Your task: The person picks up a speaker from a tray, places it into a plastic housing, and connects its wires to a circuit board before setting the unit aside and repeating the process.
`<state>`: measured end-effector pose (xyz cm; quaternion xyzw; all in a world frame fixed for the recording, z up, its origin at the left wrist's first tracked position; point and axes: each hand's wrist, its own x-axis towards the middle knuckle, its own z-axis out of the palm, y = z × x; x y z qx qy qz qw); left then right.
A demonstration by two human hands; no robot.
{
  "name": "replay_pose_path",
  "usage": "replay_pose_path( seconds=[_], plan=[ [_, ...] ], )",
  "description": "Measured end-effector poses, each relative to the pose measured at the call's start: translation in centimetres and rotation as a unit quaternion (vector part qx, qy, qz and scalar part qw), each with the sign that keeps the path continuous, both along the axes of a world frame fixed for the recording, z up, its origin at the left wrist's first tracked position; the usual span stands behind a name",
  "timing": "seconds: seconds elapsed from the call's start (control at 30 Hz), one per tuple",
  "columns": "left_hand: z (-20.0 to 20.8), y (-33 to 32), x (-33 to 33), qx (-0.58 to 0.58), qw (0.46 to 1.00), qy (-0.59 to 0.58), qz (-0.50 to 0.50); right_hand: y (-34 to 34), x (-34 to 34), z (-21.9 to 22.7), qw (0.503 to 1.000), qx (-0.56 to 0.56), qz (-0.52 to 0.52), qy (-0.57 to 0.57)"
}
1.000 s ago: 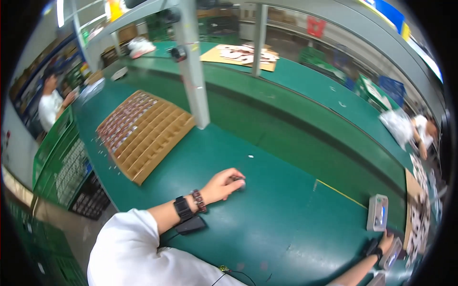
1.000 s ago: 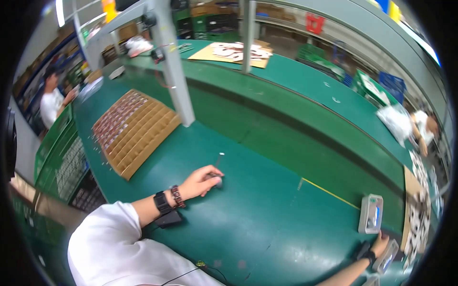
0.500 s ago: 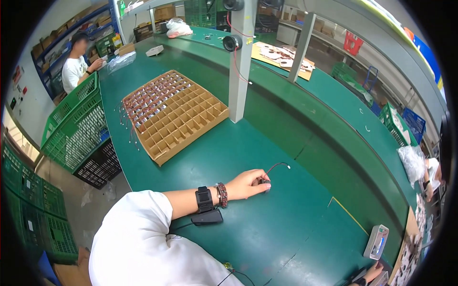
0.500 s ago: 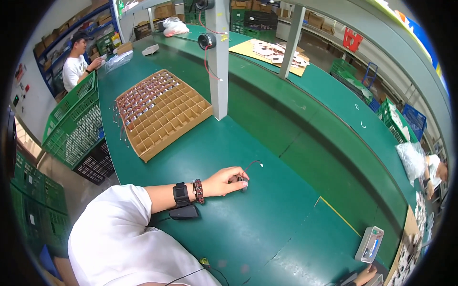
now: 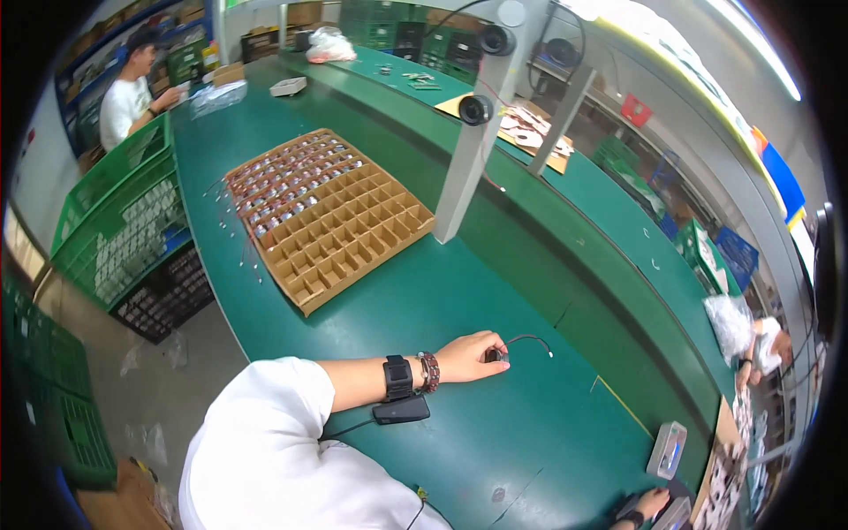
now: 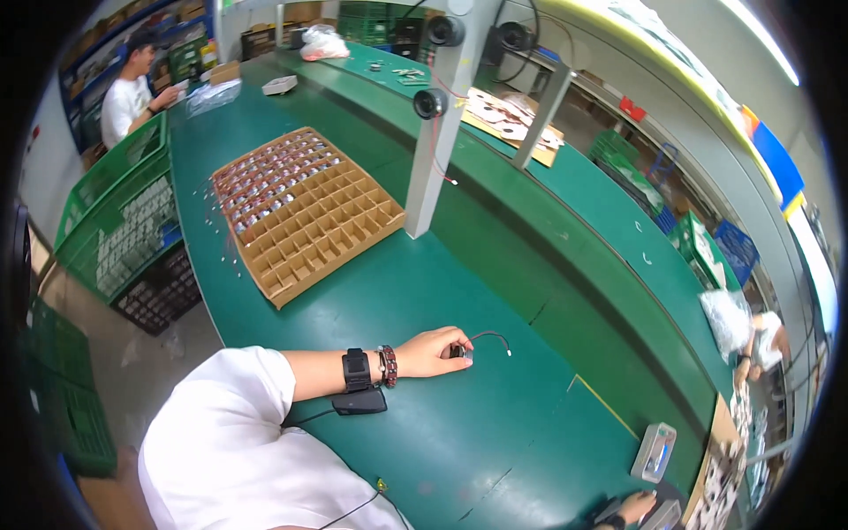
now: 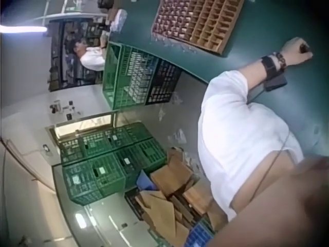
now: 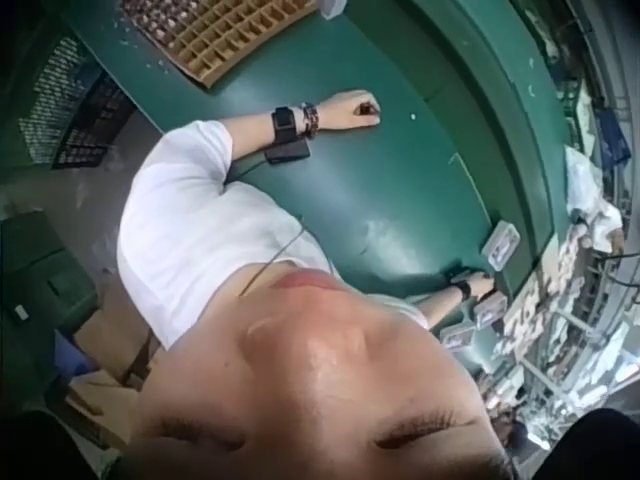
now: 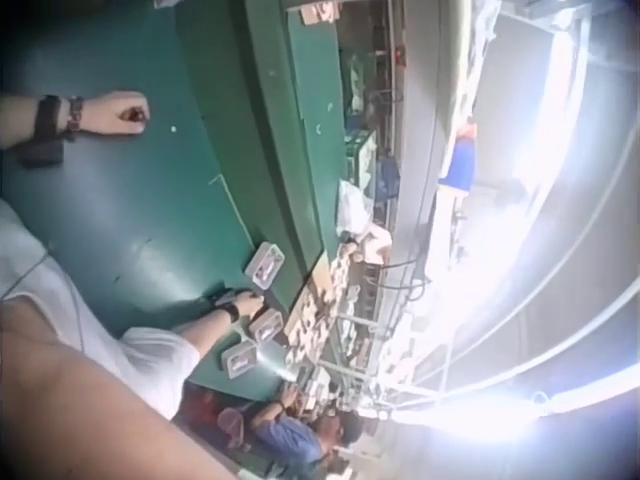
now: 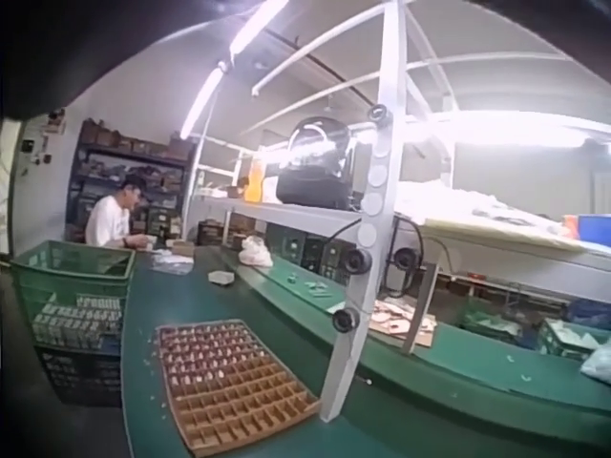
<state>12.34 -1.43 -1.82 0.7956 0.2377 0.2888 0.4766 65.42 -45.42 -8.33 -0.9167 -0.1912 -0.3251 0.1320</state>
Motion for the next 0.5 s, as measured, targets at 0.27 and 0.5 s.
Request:
replay_pose_path(
  seconds=[0.27, 0.5],
  plan=[
    [-0.7, 0.2, 0.3, 0.051, 0.998, -0.033, 0.006, 5.4, -8.8, 2.4, 0.991, 0.039, -0.112, 0.057],
    [-2.8, -0.1, -0.2, -0.129, 0.989, -0.058, -0.044, 15.2, -24.0, 5.7, 0.922, 0.342, 0.153, 0.098]
  ],
)
